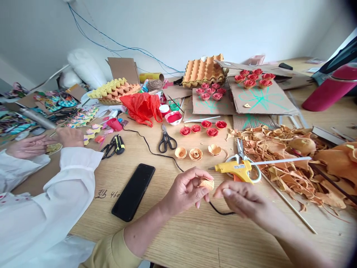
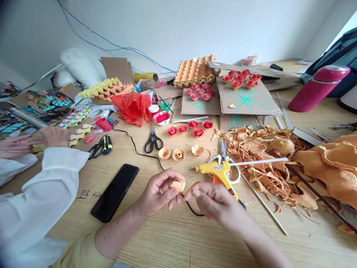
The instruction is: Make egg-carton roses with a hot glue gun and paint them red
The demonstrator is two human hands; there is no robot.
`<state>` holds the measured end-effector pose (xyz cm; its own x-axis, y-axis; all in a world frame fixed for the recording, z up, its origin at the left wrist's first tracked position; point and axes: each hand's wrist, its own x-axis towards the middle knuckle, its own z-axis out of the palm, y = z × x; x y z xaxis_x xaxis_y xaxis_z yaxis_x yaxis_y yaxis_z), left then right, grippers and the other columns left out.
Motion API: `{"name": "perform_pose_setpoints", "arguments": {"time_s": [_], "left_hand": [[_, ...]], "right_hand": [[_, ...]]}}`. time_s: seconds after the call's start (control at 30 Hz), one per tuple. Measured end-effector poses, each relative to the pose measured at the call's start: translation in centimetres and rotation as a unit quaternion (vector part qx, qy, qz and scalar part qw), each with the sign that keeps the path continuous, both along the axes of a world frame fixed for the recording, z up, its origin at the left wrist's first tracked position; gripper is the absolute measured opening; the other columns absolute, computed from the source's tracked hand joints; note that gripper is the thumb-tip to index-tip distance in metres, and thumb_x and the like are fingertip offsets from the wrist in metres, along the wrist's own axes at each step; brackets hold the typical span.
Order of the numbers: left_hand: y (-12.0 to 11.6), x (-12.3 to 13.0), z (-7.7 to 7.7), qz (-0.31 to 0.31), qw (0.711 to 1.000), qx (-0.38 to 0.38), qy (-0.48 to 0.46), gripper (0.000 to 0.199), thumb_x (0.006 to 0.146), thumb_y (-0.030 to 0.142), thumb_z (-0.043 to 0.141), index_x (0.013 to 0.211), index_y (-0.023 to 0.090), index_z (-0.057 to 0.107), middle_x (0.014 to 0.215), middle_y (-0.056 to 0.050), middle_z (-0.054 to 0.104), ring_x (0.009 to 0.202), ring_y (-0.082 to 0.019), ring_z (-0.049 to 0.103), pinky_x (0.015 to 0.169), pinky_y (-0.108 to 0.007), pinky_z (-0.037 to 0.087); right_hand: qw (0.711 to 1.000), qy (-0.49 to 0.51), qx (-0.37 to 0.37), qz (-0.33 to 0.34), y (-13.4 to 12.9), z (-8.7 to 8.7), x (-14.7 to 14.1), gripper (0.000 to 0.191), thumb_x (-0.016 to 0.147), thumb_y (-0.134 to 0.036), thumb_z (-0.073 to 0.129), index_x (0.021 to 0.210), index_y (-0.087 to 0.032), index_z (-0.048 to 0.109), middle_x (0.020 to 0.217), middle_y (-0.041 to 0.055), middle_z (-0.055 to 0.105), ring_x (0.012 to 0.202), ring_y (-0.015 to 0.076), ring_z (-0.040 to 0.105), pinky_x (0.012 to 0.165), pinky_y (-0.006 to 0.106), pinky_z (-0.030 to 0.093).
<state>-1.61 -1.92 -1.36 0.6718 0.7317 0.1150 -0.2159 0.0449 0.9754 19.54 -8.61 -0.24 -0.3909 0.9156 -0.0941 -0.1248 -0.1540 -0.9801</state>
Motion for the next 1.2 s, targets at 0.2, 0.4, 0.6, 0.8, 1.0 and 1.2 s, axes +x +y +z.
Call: {"name": "perform_pose_setpoints", "arguments": {"time_s": [0.2, 0.4, 0.6, 0.8, 1.0, 1.2], "left_hand": [[0.2, 0.1, 0.0, 0.085, 0.985, 0.128, 0.071, 0.017, 0.088, 0.026, 0.073, 0.101, 0.015, 0.069, 0.093, -0.005, 0.062, 0.074, -0.010, 0.060, 0.058, -0.015, 0.051], [-0.2, 0.3, 0.5, 0.096, 0.968, 0.205, 0.107, 0.017, 0.085, 0.019, 0.072, 0.101, 0.015, 0.067, 0.087, -0.003, 0.064, 0.070, -0.009, 0.059, 0.058, -0.015, 0.049], [-0.4, 0.3, 0.5, 0.108, 0.960, 0.236, 0.104, 0.016, 0.086, 0.019, 0.071, 0.100, 0.016, 0.064, 0.083, -0.002, 0.065, 0.064, -0.008, 0.058, 0.058, -0.016, 0.049], [-0.3, 0.2, 0.0, 0.107, 0.950, 0.278, 0.098, 0.018, 0.087, 0.020, 0.075, 0.101, 0.017, 0.065, 0.082, -0.001, 0.063, 0.066, -0.008, 0.056, 0.059, -0.016, 0.048], [-0.4, 0.2, -0.2, 0.105, 0.942, 0.305, 0.096, 0.017, 0.090, 0.021, 0.073, 0.104, 0.018, 0.066, 0.086, -0.003, 0.065, 0.073, -0.010, 0.059, 0.062, -0.016, 0.051], [-0.3, 0.2, -0.2, 0.105, 0.940, 0.308, 0.099, 0.010, 0.091, 0.022, 0.072, 0.099, 0.018, 0.067, 0.084, -0.002, 0.064, 0.071, -0.011, 0.060, 0.061, -0.018, 0.052]], "right_hand": [[0.960, 0.093, 0.069, -0.255, 0.2, 0.0, 3.2, 0.034, 0.104, -0.048, 0.054, 0.089, -0.025, 0.074, 0.040, -0.0087, 0.031, 0.042, 0.0103, 0.022, 0.050, 0.028, 0.029], [0.985, -0.014, 0.044, -0.168, 0.9, -0.7, -0.3, 0.039, 0.084, -0.053, 0.081, 0.111, -0.025, 0.073, 0.088, 0.0038, 0.071, 0.072, 0.0162, 0.063, 0.062, 0.027, 0.052], [0.994, 0.033, 0.012, -0.106, 0.9, -0.8, -1.8, 0.028, 0.086, -0.048, 0.082, 0.096, -0.023, 0.074, 0.088, 0.0023, 0.073, 0.077, 0.0130, 0.065, 0.072, 0.024, 0.054], [0.991, 0.071, 0.021, -0.108, 0.8, -1.5, -1.7, 0.021, 0.087, -0.043, 0.082, 0.101, -0.027, 0.077, 0.089, 0.0016, 0.076, 0.081, 0.0133, 0.068, 0.077, 0.024, 0.057], [0.989, 0.049, 0.054, -0.129, 0.7, -1.6, -1.8, 0.020, 0.090, -0.041, 0.079, 0.101, -0.025, 0.078, 0.091, 0.0034, 0.076, 0.081, 0.0158, 0.070, 0.078, 0.027, 0.058], [0.988, 0.011, 0.067, -0.135, 0.6, -1.4, -1.7, 0.020, 0.090, -0.043, 0.078, 0.095, -0.023, 0.077, 0.090, 0.0053, 0.075, 0.081, 0.0183, 0.069, 0.077, 0.031, 0.058]]}}
